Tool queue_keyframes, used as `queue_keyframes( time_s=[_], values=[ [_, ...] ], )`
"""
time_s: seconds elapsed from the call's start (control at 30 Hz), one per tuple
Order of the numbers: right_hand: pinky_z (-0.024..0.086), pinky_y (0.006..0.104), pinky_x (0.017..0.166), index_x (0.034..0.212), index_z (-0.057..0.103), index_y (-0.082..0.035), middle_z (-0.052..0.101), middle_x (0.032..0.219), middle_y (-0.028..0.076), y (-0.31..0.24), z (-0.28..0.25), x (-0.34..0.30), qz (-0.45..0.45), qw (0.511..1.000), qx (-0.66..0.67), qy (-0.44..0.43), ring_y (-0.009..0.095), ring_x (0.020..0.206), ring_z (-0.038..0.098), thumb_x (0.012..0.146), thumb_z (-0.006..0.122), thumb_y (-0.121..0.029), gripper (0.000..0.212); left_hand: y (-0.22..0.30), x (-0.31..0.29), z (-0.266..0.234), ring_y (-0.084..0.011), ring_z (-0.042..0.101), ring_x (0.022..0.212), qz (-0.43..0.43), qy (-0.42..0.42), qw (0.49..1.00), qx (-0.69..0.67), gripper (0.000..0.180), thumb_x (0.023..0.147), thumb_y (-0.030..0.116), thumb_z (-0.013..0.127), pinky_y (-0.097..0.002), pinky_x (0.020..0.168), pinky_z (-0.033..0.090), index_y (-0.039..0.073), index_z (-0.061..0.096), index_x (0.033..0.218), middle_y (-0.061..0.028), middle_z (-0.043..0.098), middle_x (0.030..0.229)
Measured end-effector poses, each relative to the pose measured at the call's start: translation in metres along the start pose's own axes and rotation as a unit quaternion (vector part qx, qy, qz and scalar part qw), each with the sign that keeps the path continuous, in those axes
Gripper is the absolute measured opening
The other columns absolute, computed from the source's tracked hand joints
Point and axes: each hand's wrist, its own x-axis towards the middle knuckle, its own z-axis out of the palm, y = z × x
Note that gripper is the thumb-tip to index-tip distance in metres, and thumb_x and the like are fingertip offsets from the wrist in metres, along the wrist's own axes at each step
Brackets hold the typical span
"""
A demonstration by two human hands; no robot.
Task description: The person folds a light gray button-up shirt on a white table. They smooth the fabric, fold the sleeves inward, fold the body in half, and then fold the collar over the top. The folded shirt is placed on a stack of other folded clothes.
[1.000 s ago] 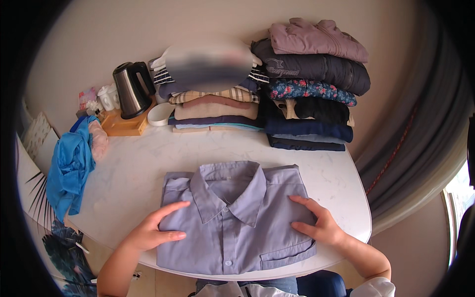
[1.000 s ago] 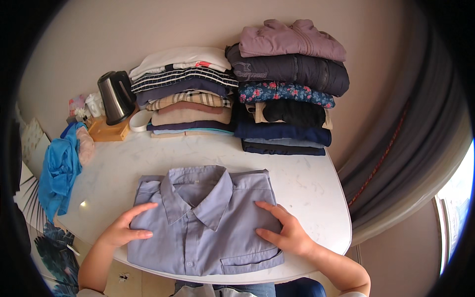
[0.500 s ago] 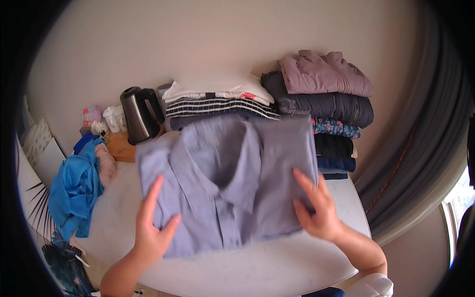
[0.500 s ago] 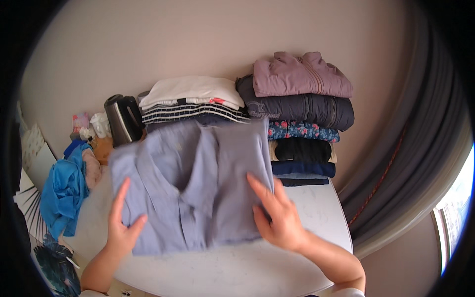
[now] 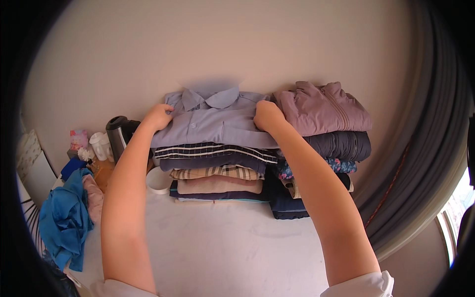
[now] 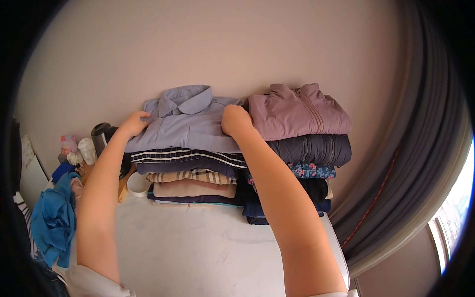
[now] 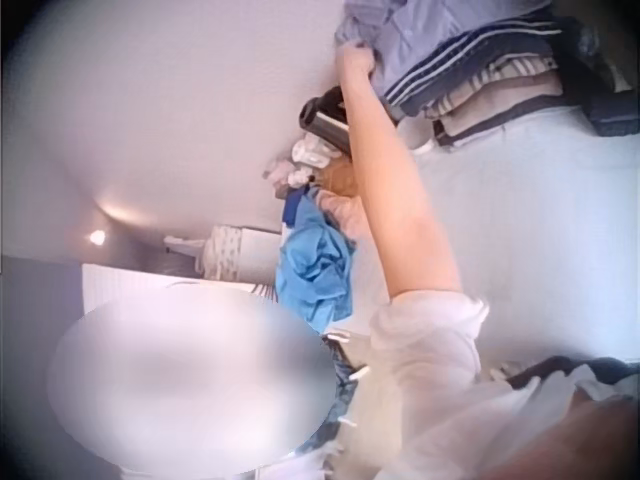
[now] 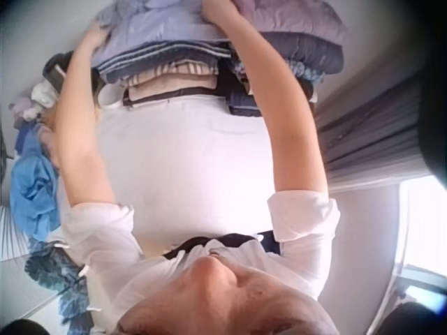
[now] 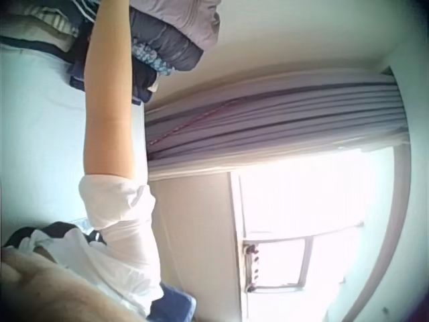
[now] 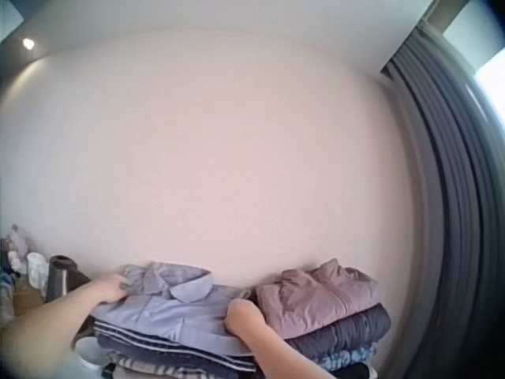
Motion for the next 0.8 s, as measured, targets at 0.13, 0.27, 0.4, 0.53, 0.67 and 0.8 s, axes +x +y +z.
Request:
queue_keyframes(
  time_s=[0.13, 0.27, 0.4, 0.53, 0.67, 0.8],
  values=[
    [0.057, 0.0445, 0.076, 0.080, 0.073, 0.000, 0.071, 0.092, 0.023, 0.000, -0.020, 0.011, -0.010, 1.000, 0.004, -0.010, 0.038, 0.087, 0.070, 0.075, 0.064, -0.012, 0.016, -0.001, -0.010, -0.018, -0.0290, 0.065, 0.109, -0.020, 0.003, 0.995, -0.097, 0.033, 0.078, 0.002, 0.065, -0.0352, 0.093, 0.049, 0.001, 0.072, 0.111, -0.0182, 0.069, 0.117],
    [0.057, 0.0426, 0.079, 0.083, 0.074, -0.001, 0.071, 0.088, 0.024, -0.002, -0.026, 0.000, -0.042, 0.996, -0.057, -0.059, 0.037, 0.087, 0.071, 0.076, 0.063, -0.012, 0.017, -0.003, -0.018, -0.024, -0.0298, 0.062, 0.112, -0.004, -0.003, 0.997, -0.076, 0.035, 0.078, 0.007, 0.067, -0.0376, 0.095, 0.048, 0.006, 0.072, 0.113, -0.0179, 0.066, 0.120],
    [0.056, 0.0441, 0.082, 0.098, 0.074, -0.003, 0.063, 0.119, 0.017, -0.039, -0.032, -0.012, 0.029, 0.982, -0.181, 0.045, 0.034, 0.105, 0.065, 0.076, 0.069, -0.021, 0.028, 0.052, -0.045, -0.033, -0.0327, 0.057, 0.119, 0.020, 0.086, 0.985, 0.151, 0.041, 0.080, 0.022, 0.068, -0.0417, 0.098, 0.047, 0.007, 0.069, 0.118, -0.0180, 0.060, 0.125],
    [0.037, 0.0542, 0.107, 0.135, 0.057, -0.013, 0.053, 0.135, 0.017, -0.056, -0.022, 0.012, -0.070, 0.995, 0.040, 0.052, 0.036, 0.126, 0.050, 0.086, 0.061, -0.044, 0.058, 0.118, -0.036, -0.017, -0.0354, 0.050, 0.129, 0.059, 0.063, 0.995, 0.055, 0.064, 0.083, 0.051, 0.064, -0.0425, 0.103, 0.045, 0.013, 0.058, 0.134, -0.0166, 0.051, 0.140],
    [0.026, 0.0586, 0.112, 0.148, 0.043, -0.021, 0.044, 0.149, 0.015, -0.059, 0.003, 0.022, 0.086, 0.976, 0.118, -0.164, 0.040, 0.139, 0.037, 0.087, 0.047, -0.063, 0.074, 0.127, -0.050, 0.028, -0.0376, 0.026, 0.146, -0.036, -0.078, 0.985, 0.147, 0.095, 0.081, 0.074, 0.052, -0.0558, 0.115, 0.026, 0.021, 0.027, 0.156, -0.0091, 0.020, 0.163],
    [0.022, 0.0598, 0.113, 0.150, 0.042, -0.023, 0.041, 0.154, 0.011, -0.041, 0.037, 0.035, 0.037, 0.956, 0.149, -0.251, 0.040, 0.143, 0.031, 0.085, 0.043, -0.069, 0.079, 0.121, -0.064, 0.027, -0.0361, 0.027, 0.146, -0.038, -0.113, 0.987, 0.104, 0.094, 0.082, 0.078, 0.047, -0.0484, 0.117, 0.025, 0.019, 0.032, 0.154, -0.0114, 0.029, 0.160]
  ],
)
